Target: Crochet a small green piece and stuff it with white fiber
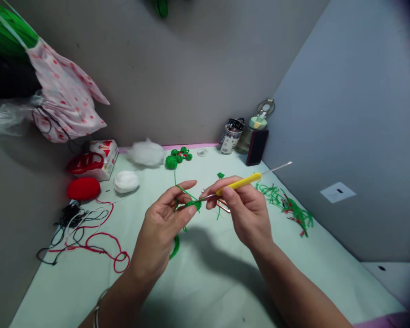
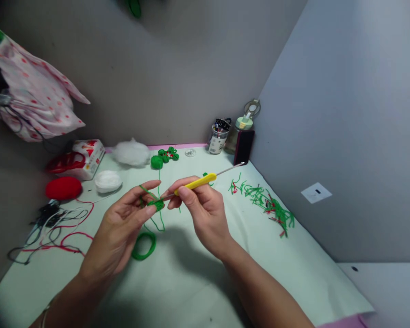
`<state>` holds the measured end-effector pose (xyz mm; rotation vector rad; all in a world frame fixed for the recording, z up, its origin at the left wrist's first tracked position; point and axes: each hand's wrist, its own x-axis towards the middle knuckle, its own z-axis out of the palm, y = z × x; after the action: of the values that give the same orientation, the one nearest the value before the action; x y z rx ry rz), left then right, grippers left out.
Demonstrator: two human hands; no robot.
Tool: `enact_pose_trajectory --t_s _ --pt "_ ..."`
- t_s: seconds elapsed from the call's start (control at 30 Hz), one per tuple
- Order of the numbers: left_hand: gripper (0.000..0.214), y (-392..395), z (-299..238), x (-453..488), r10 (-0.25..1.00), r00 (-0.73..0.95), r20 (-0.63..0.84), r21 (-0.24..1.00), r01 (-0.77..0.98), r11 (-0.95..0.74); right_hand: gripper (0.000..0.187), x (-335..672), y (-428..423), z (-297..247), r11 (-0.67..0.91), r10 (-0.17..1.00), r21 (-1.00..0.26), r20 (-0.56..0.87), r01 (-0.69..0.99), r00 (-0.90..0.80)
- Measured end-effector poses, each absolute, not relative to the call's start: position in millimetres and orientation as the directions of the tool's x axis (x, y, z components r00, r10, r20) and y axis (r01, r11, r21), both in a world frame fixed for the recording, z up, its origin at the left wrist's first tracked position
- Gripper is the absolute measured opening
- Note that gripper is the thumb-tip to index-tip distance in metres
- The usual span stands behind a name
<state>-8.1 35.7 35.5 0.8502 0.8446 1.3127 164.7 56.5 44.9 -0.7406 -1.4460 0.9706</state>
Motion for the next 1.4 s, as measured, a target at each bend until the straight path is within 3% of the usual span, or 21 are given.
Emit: enact_pose_trajectory --t_s 0.1,0.2,0.3,0.37,0.43,0.5,0.57,0.63,0.73,0.8,0.9,1.0,1.07,1.1,1.17,1.27,1.4 --pt "0.033 36.3 32.3 -7.8 0.999 0.043 -0.008 0.913 -0.408 0.025 0.018 164.7 51.8 47.6 0.617 0.785 -0.778 0.601 0.113 -0.148" --pt "0.032 34.4 29.6 -5.8 0.998 -0.036 0.047 0.959 -0.277 -0.056 0.019 165.4 50.2 48.9 0.805 0.589 -0.511 0.752 0.302 -0.297" --pt "0.031 32.0 28.9 -2.9 0.984 -0.136 0.112 0.98 -0.152 -0.132 0.023 165.7 50.6 47.6 0.866 0.451 -0.286 0.801 0.41 -0.393" --pt "0.037 32.1 30.0 -1.8 0.992 -0.112 0.059 0.961 -0.262 -0.087 0.024 165.4 50.8 44.7 0.865 0.374 -0.138 0.818 0.482 -0.438" --pt "0.046 34.4 32.6 -2.7 0.997 0.04 -0.073 0.874 -0.479 0.083 0.025 165.0 50.8 40.9 0.857 0.305 -0.023 0.828 0.515 -0.471" --pt "0.049 38.2 36.3 -5.6 0.96 0.219 -0.177 0.74 -0.614 0.276 0.026 164.6 51.0 37.9 0.871 0.318 -0.093 0.855 0.483 -0.41" --pt "0.045 41.4 40.1 -9.1 0.936 0.283 -0.21 0.66 -0.665 0.349 0.026 164.6 51.8 37.0 0.867 0.444 -0.337 0.857 0.366 -0.262" --pt "0.041 42.3 42.8 -11.4 0.944 0.266 -0.195 0.644 -0.691 0.328 0.023 164.7 53.6 38.1 0.791 0.61 -0.592 0.783 0.157 -0.12" --pt "0.041 39.6 42.7 -10.0 0.96 0.239 -0.145 0.704 -0.657 0.27 0.018 163.2 57.8 39.7 0.632 0.767 -0.77 0.638 -0.093 -0.07" --pt "0.042 37.3 40.1 -6.7 0.97 0.209 -0.125 0.77 -0.596 0.228 0.016 161.0 59.7 39.1 0.593 0.794 -0.801 0.599 -0.085 -0.101" --pt "0.042 35.8 35.6 -2.3 0.988 0.104 -0.113 0.833 -0.532 0.152 0.016 157.7 58.5 35.5 0.661 0.748 -0.748 0.648 0.069 -0.142" --pt "0.046 36.5 34.0 -1.1 0.99 0.053 -0.13 0.824 -0.55 0.137 0.024 158.1 54.3 31.6 0.811 0.574 -0.506 0.788 0.295 -0.224" --pt "0.047 38.0 35.5 -2.2 0.977 0.117 -0.181 0.773 -0.596 0.215 0.027 160.4 52.1 31.3 0.863 0.44 -0.299 0.842 0.408 -0.313" --pt "0.047 39.0 36.7 -3.3 0.963 0.163 -0.215 0.736 -0.621 0.269 0.029 161.7 51.7 32.2 0.869 0.415 -0.265 0.85 0.418 -0.323" --pt "0.043 41.0 39.3 -5.5 0.938 0.224 -0.264 0.663 -0.665 0.345 0.029 164.0 52.1 35.6 0.851 0.49 -0.398 0.837 0.342 -0.244" --pt "0.037 41.6 40.0 -6.9 0.945 0.193 -0.265 0.651 -0.686 0.323 0.022 164.0 54.7 41.1 0.691 0.722 -0.722 0.686 0.041 -0.084" --pt "0.041 38.1 33.7 -3.6 0.979 0.14 -0.15 0.8 -0.565 0.203 0.015 159.7 57.9 42.0 0.52 0.836 -0.847 0.531 -0.113 -0.14"
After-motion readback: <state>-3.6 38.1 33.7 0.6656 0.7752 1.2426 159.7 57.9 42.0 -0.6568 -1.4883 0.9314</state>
